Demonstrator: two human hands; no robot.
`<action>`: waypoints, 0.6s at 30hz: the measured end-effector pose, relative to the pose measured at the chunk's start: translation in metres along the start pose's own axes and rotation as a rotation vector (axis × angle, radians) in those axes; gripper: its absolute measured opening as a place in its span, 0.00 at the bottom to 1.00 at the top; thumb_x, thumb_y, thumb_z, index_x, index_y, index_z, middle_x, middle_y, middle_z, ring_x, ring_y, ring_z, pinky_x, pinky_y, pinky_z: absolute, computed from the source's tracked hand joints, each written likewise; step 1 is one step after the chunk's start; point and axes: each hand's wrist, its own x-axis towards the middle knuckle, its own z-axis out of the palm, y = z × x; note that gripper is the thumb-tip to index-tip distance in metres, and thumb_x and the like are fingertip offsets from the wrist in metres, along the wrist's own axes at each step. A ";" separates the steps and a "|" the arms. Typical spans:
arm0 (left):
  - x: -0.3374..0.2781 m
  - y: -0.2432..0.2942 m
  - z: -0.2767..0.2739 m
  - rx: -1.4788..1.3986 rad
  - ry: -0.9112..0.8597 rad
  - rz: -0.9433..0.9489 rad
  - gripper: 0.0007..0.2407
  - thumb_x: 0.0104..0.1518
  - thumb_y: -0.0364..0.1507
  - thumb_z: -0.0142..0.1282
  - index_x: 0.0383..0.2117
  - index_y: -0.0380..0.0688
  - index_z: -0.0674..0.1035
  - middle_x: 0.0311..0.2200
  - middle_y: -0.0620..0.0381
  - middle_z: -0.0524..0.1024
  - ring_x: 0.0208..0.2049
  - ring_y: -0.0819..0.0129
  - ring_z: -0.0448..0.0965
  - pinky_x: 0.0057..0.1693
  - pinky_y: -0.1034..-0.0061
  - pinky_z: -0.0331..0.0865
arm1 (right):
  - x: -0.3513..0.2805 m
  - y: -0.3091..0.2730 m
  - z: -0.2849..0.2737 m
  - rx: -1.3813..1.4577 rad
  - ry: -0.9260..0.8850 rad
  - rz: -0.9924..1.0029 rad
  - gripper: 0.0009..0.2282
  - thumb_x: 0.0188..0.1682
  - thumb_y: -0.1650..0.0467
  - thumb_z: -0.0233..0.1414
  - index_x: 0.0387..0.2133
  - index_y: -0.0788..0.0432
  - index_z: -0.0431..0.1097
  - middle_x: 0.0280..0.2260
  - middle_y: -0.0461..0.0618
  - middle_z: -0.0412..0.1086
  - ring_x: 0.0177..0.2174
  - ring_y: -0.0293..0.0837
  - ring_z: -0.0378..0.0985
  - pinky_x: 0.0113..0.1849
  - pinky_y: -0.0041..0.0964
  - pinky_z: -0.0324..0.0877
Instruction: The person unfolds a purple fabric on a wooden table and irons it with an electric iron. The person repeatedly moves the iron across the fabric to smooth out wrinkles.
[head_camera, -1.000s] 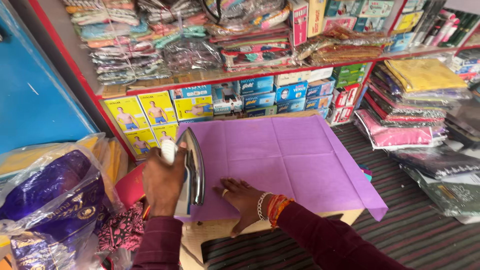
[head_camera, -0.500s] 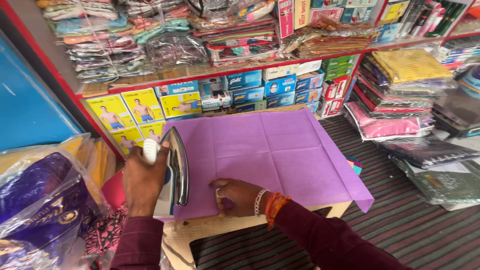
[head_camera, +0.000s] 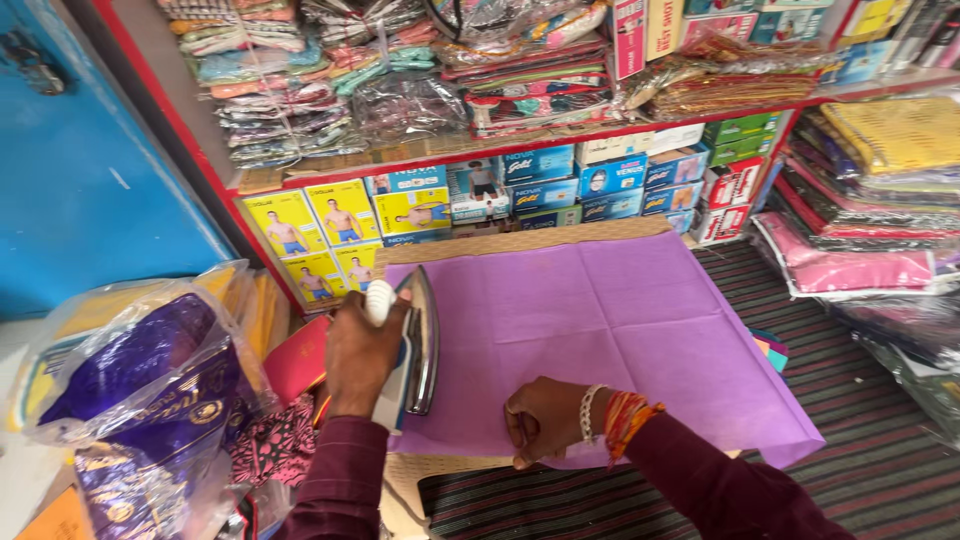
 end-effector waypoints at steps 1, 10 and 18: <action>-0.001 0.001 0.001 -0.012 0.003 0.008 0.23 0.53 0.46 0.63 0.36 0.33 0.78 0.34 0.34 0.80 0.36 0.39 0.82 0.43 0.52 0.72 | 0.003 0.002 0.000 -0.049 0.006 -0.017 0.11 0.43 0.65 0.66 0.24 0.60 0.75 0.24 0.48 0.76 0.25 0.37 0.77 0.29 0.35 0.73; -0.009 0.022 -0.003 0.051 0.000 -0.020 0.23 0.52 0.47 0.62 0.38 0.35 0.78 0.34 0.35 0.81 0.39 0.39 0.81 0.45 0.51 0.72 | 0.077 0.073 -0.028 -0.144 0.808 -0.299 0.19 0.52 0.64 0.54 0.56 0.53 0.67 0.61 0.52 0.64 0.61 0.51 0.64 0.60 0.49 0.62; 0.005 0.029 -0.011 0.049 0.040 -0.103 0.23 0.54 0.47 0.61 0.38 0.36 0.78 0.35 0.35 0.81 0.39 0.38 0.82 0.45 0.51 0.72 | 0.105 0.118 -0.021 -0.613 0.765 0.187 0.30 0.55 0.50 0.35 0.70 0.42 0.41 0.72 0.48 0.37 0.69 0.50 0.37 0.63 0.65 0.31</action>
